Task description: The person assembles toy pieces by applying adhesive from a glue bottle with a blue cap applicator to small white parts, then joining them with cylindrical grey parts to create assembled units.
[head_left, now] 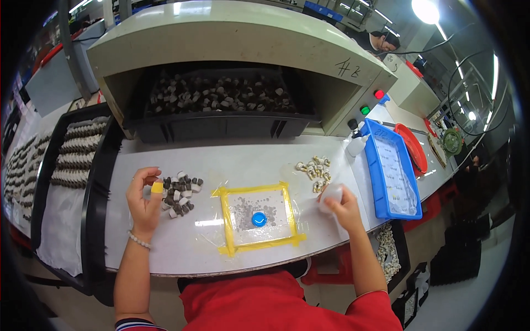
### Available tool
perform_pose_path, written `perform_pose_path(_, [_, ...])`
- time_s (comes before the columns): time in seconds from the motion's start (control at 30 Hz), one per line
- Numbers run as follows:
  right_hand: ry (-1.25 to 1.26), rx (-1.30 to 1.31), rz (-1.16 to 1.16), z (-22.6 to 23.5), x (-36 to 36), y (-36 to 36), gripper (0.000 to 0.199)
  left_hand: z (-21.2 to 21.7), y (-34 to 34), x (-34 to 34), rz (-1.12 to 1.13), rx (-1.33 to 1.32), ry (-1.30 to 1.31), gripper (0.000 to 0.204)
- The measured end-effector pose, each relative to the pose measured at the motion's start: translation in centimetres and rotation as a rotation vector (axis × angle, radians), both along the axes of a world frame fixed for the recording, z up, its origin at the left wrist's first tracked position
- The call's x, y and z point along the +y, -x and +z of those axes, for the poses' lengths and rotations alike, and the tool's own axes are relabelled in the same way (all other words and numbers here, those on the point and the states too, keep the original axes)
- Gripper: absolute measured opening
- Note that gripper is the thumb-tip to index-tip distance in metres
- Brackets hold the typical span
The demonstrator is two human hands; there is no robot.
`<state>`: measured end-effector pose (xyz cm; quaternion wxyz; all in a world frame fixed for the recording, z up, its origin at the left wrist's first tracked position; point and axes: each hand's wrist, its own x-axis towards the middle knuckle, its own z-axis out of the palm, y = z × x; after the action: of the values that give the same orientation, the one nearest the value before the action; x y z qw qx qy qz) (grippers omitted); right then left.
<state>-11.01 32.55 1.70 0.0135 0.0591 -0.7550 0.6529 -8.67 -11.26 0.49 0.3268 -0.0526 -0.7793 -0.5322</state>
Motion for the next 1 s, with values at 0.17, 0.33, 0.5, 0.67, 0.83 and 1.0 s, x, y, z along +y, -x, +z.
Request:
perform_pose_path(0.17, [-0.707,0.113,0.410,2.7,-4.5,-2.2,0.030,0.3,0.1,0.5,0.000,0.035,0.111,0.021])
perform_pose_path(0.33, [-0.973,0.289,0.537,3.7,-6.6,-1.8,0.033,0.1,0.0,0.5,-0.013,0.024,0.114,0.020])
perform_pose_path(0.5, [-1.205,0.377,0.638,4.3,-7.5,-0.8,0.030,0.3,0.2,0.6,-0.018,-0.019,0.131,0.018])
perform_pose_path(0.67, [-1.324,0.455,0.647,4.7,-8.1,-0.5,0.027,0.4,0.1,0.4,-0.022,0.002,0.136,0.019])
perform_pose_path(0.83, [-1.437,0.516,0.676,5.8,-9.1,-0.3,0.027,0.6,0.0,0.5,-0.043,-0.006,0.156,0.018])
perform_pose_path(1.0, [-1.509,0.559,0.705,6.7,-9.7,-0.2,0.026,0.8,-0.1,0.5,-0.048,-0.005,0.182,0.014])
